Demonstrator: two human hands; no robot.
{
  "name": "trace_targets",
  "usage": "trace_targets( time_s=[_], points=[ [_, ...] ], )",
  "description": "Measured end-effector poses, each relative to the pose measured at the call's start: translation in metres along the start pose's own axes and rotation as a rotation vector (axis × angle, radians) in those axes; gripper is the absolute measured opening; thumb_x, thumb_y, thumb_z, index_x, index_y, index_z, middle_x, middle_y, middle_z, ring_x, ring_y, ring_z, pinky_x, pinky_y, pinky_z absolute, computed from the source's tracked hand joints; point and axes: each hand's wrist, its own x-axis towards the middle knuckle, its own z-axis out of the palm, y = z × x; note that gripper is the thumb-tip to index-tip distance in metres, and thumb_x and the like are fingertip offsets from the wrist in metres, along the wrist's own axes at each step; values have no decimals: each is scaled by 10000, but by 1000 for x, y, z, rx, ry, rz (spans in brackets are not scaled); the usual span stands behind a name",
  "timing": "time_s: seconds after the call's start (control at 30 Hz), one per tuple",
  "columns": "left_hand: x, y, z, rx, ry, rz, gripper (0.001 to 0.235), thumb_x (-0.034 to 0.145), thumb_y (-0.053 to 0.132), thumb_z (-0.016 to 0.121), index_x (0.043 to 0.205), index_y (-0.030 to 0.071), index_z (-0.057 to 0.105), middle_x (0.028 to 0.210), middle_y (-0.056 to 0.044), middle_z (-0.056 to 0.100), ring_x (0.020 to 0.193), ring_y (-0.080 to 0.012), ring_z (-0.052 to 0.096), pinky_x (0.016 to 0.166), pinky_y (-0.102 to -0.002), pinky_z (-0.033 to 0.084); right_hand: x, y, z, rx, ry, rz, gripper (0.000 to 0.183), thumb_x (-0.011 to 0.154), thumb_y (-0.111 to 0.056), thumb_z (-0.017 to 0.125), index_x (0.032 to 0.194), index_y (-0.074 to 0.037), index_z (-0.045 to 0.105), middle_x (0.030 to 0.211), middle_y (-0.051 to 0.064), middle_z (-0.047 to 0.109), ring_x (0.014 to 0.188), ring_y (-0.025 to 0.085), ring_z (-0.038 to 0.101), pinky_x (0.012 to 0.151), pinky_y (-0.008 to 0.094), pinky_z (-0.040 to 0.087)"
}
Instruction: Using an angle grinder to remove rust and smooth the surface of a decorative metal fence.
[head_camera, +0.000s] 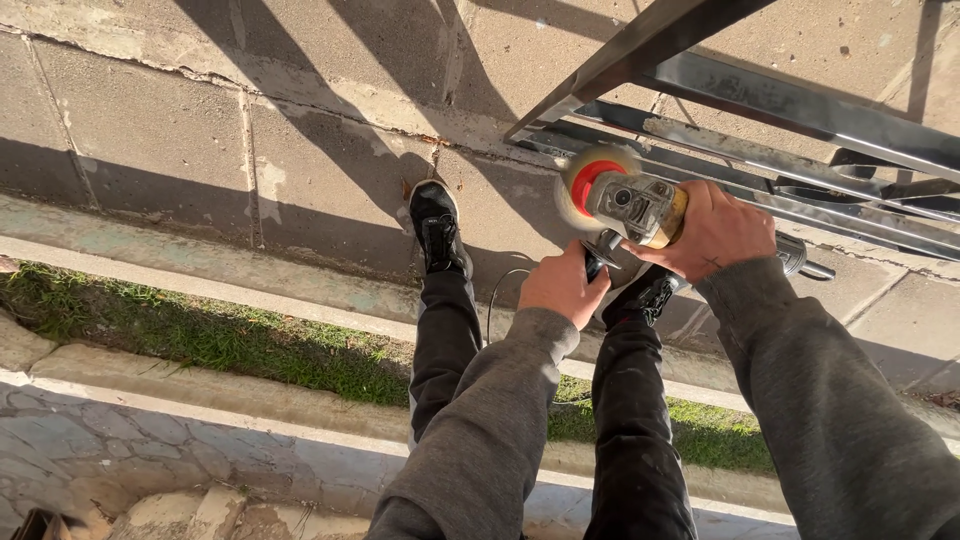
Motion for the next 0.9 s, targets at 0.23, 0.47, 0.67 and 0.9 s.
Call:
trace_targets(
  time_s=[0.23,0.47,0.67,0.9],
  points=[
    [-20,3,17,-9,23,84,460,880,391,674,1205,76,595,785,-222,732,737,-402,749,697,-522,605,-38,16,31,155,-23,133,1044,609,-868,706,1236,-40,608,989,116,729,814,286,755,778,482,610],
    [-17,16,-18,-12,94,56,383,938,402,643,1104,58,605,792,-191,749,733,-376,754,700,-499,616,-7,-2,-11,61,25,29,1024,675,-889,693,1234,-34,616,979,126,730,813,298,748,724,481,605],
    [3,13,-23,-51,115,16,390,901,406,649,1103,73,629,844,-166,757,754,-360,756,697,-478,616,21,-1,-21,13,53,-77,1083,670,-935,652,1228,-7,609,997,164,725,769,317,748,655,475,621],
    [-18,-23,1,-30,41,-29,383,910,374,664,1144,72,645,884,-176,757,816,-382,749,796,-502,597,-6,-28,-2,-11,-207,-21,1040,682,-966,595,1177,-52,604,931,119,728,749,270,751,696,427,623]
  ],
)
